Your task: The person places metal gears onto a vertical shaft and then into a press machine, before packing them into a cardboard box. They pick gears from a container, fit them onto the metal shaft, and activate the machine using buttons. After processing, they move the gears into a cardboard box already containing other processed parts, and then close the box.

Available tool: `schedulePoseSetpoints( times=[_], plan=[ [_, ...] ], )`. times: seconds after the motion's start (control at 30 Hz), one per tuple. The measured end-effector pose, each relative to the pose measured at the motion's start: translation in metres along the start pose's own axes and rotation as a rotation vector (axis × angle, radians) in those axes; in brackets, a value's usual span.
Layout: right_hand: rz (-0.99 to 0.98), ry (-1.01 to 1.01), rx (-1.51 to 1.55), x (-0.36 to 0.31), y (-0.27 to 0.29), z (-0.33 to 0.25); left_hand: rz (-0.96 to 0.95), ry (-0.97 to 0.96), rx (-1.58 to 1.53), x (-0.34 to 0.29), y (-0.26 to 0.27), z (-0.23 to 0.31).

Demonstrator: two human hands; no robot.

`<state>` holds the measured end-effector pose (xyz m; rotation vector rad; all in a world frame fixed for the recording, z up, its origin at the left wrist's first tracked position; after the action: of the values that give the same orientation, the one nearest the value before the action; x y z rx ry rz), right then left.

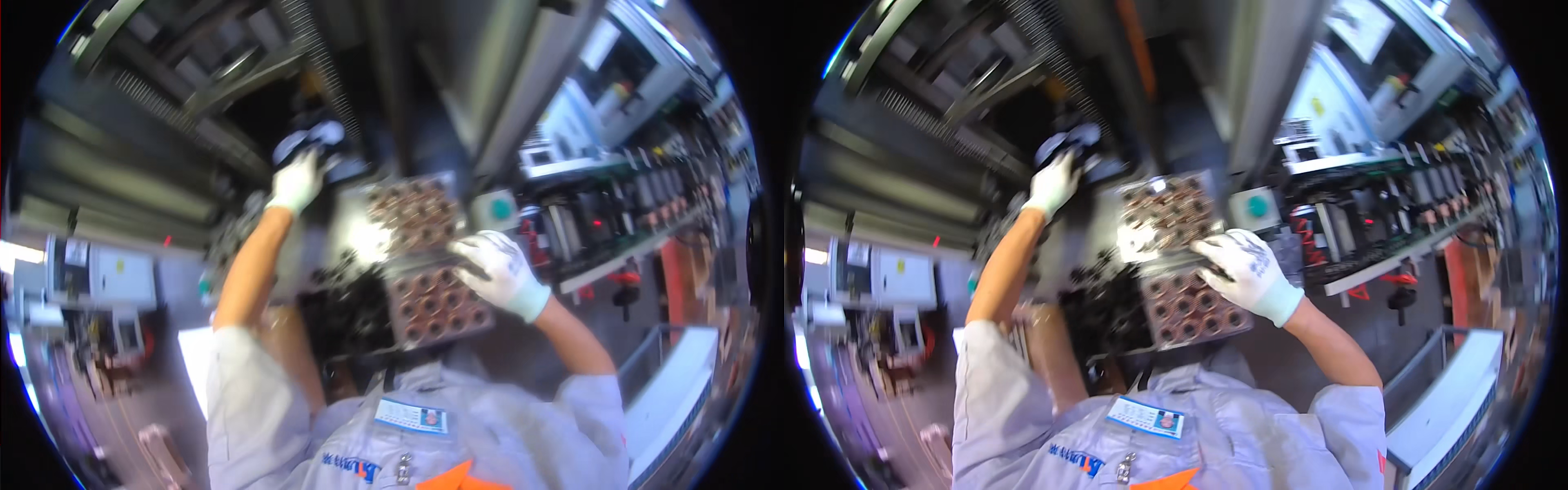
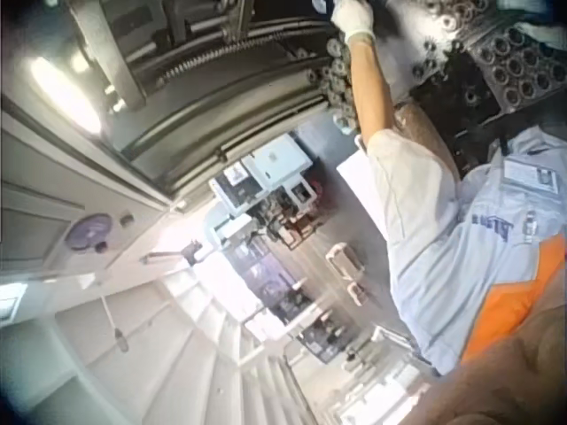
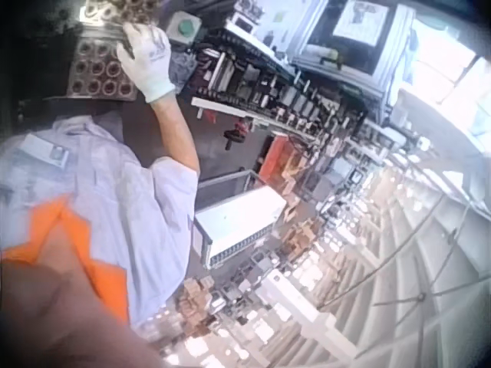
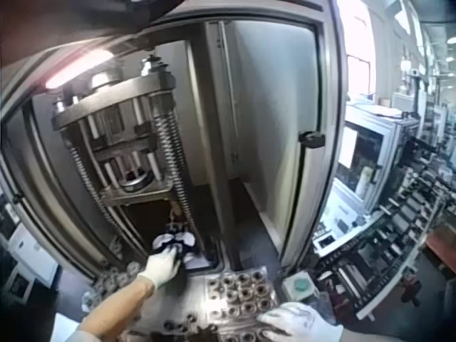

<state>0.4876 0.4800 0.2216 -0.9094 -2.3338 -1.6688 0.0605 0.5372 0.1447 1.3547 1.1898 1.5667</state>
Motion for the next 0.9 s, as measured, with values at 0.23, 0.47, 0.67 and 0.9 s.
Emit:
schedulePoseSetpoints(
  times=[0.23,0.47,0.67,0.9],
  plan=[
    [-0.273,0.162,-0.127,0.099,-0.122,-0.041,0.257,0.557,-0.095,-0.203,0.123,-0.125],
    [-0.607,0.28,-0.369,0.156,-0.212,-0.048,0.079,0.503,-0.342,-0.239,0.122,-0.137],
    [-0.356,0.165,-0.039,0.159,-0.192,-0.041,0.009,0.215,-0.135,-0.251,0.096,-0.105],
    [-0.113,-0.155,0.616,0.129,-0.147,-0.043,0.073,0.097,-0.14,-0.234,0.086,-0.104]
  ],
)
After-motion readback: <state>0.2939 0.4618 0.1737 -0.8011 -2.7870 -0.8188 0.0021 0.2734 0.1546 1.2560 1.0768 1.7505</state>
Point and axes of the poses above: each hand's wrist, its own x-axis towards the middle knuckle, its own y-axis out of the back of the hand, z = x × y, the point moved 1 cm from there along x, towards the middle knuckle, and after that the axes turned 12 degrees about y, right-handed, at the moved point
